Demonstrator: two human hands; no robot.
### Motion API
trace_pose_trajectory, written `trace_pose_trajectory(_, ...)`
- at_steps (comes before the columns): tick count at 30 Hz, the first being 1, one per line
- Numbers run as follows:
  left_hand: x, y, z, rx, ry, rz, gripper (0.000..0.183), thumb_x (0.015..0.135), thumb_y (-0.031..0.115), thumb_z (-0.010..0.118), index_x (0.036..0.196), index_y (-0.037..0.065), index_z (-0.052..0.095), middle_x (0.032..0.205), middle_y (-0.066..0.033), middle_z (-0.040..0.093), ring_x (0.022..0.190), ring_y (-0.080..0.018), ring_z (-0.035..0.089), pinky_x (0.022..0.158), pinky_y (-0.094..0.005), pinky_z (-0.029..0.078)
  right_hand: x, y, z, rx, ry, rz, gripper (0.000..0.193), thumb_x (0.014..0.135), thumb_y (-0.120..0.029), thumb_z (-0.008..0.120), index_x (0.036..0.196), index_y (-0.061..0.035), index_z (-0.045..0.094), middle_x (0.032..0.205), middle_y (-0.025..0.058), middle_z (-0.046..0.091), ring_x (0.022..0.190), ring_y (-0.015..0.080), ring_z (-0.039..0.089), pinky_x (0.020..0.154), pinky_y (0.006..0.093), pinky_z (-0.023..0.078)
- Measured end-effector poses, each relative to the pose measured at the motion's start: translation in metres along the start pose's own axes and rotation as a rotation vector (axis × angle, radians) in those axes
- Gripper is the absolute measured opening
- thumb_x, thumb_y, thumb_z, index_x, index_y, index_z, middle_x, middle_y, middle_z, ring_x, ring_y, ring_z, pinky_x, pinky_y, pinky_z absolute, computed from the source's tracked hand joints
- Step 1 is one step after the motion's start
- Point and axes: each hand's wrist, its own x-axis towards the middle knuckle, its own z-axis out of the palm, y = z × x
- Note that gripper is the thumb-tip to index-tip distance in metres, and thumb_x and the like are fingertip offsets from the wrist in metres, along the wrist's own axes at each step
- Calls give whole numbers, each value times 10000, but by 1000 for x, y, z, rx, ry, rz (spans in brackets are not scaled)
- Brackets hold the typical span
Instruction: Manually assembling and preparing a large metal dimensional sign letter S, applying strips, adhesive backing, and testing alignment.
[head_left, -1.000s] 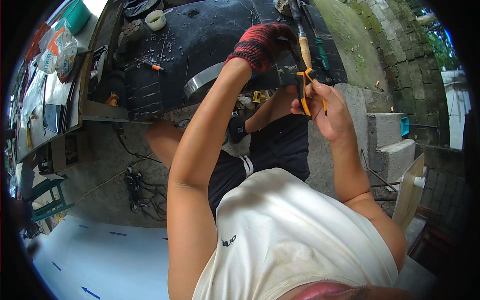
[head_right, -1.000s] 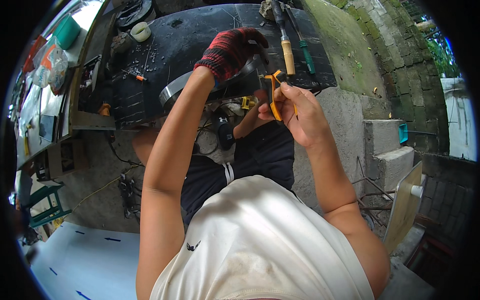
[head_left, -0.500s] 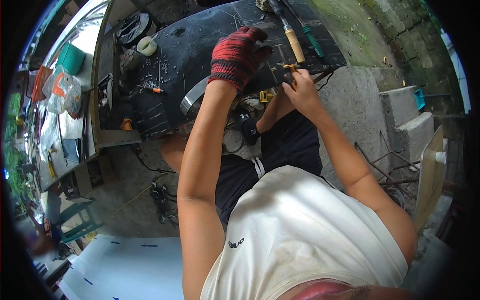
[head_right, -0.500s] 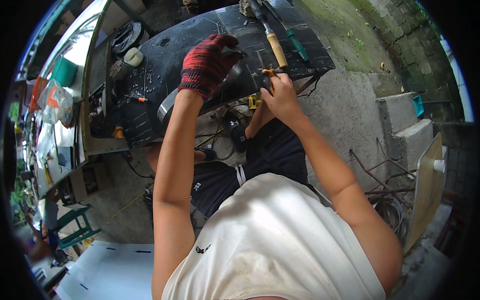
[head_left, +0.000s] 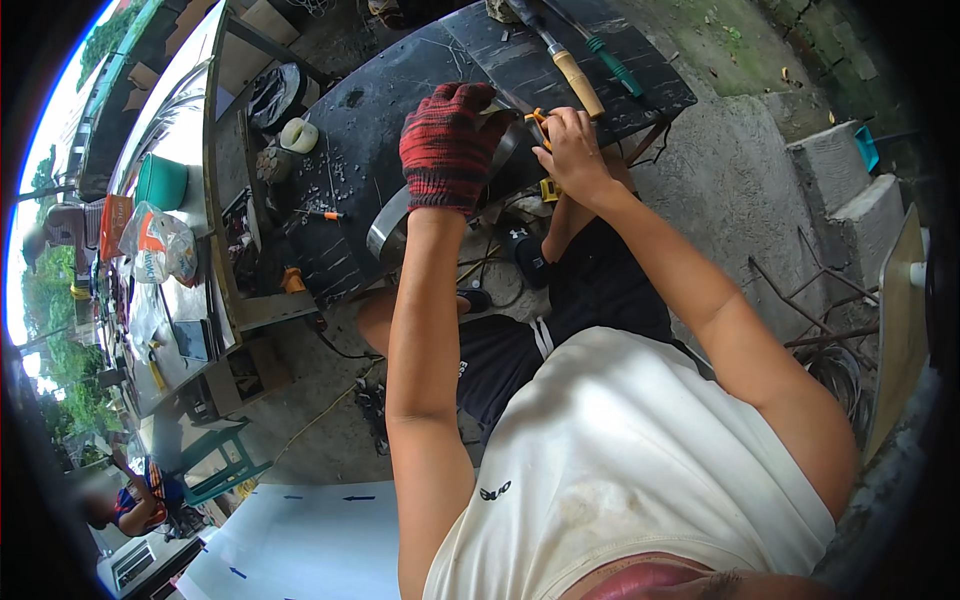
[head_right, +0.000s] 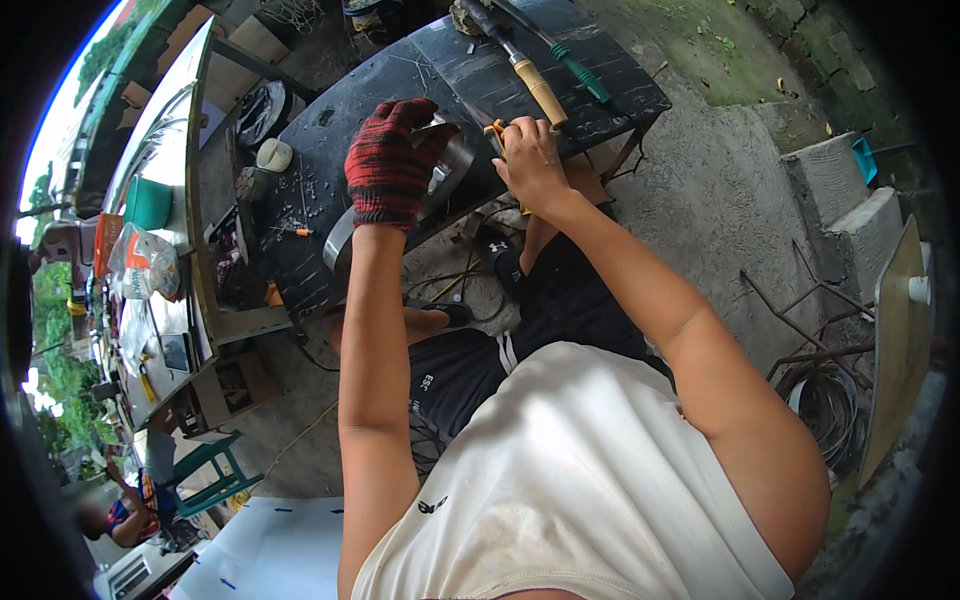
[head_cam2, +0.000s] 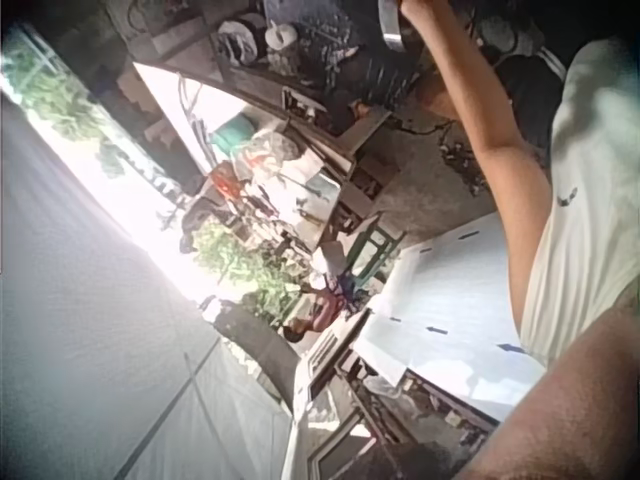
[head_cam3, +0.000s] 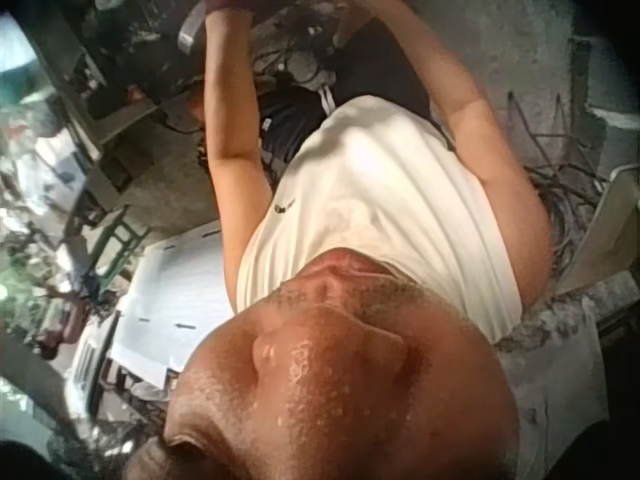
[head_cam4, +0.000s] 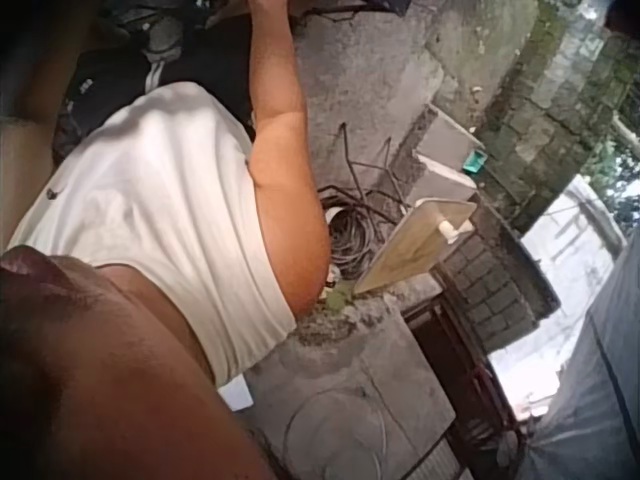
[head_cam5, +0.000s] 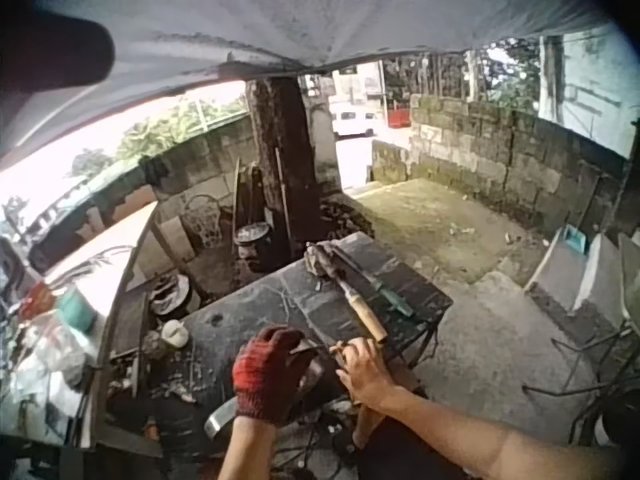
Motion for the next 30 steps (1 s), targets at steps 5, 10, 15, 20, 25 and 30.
trace_pose_trajectory(5, 0, 0, 0, -1, -6, -15, 388, 821, 368, 886, 1125, 147, 792, 1137, -86, 757, 1060, -330, 724, 913, -445, 577, 10, -12, -34, 227, 107, -170, 533, 900, -176, 828, 1370, -43, 612, 1440, 145, 581, 1354, 358, 549, 1143, 462, 454)
trace_pose_trajectory(10, 1, 5, -5, -69, -57, -83, 412, 814, 377, 905, 1128, 135, 792, 1169, -91, 758, 1087, -334, 723, 923, -444, 579, 35, -38, -51, 427, 218, -357, 419, 948, -116, 766, 1346, -61, 645, 1321, 134, 694, 1258, 358, 667, 1072, 457, 541)
trace_pose_trajectory(15, -1, 6, -22, -82, -160, -140, 636, 749, 376, 930, 1322, 200, 719, 1221, -87, 739, 1168, -341, 692, 1004, -465, 538, 45, -45, -47, 504, 249, -353, 355, 924, 0, 730, 1261, -109, 714, 1265, 90, 729, 1183, 349, 691, 1001, 454, 560)
trace_pose_trajectory(20, -18, -9, -48, 145, -256, -101, 832, 793, 331, 915, 1535, 198, 562, 1268, -70, 745, 1266, -339, 647, 1052, -460, 507, 42, -42, -46, 396, 314, -464, 471, 920, 29, 703, 1316, -219, 765, 1202, 26, 734, 1104, 273, 711, 950, 419, 577)
trace_pose_trajectory(25, -37, -22, -51, 71, -275, -192, 645, 827, 256, 896, 1427, 183, 671, 1198, -102, 786, 1182, -338, 703, 1051, -456, 526, 40, -47, -47, 323, 299, -551, 551, 914, 33, 694, 1361, -282, 765, 1216, -6, 716, 1078, 245, 709, 963, 415, 579)
trace_pose_trajectory(30, -44, -25, -43, 51, -225, -217, 492, 839, 304, 892, 1290, 162, 754, 1137, -105, 805, 1096, -340, 733, 997, -446, 554, 40, -52, -53, 195, 277, -653, 554, 911, 25, 686, 1367, -280, 765, 1255, -11, 706, 1097, 238, 711, 974, 406, 581)
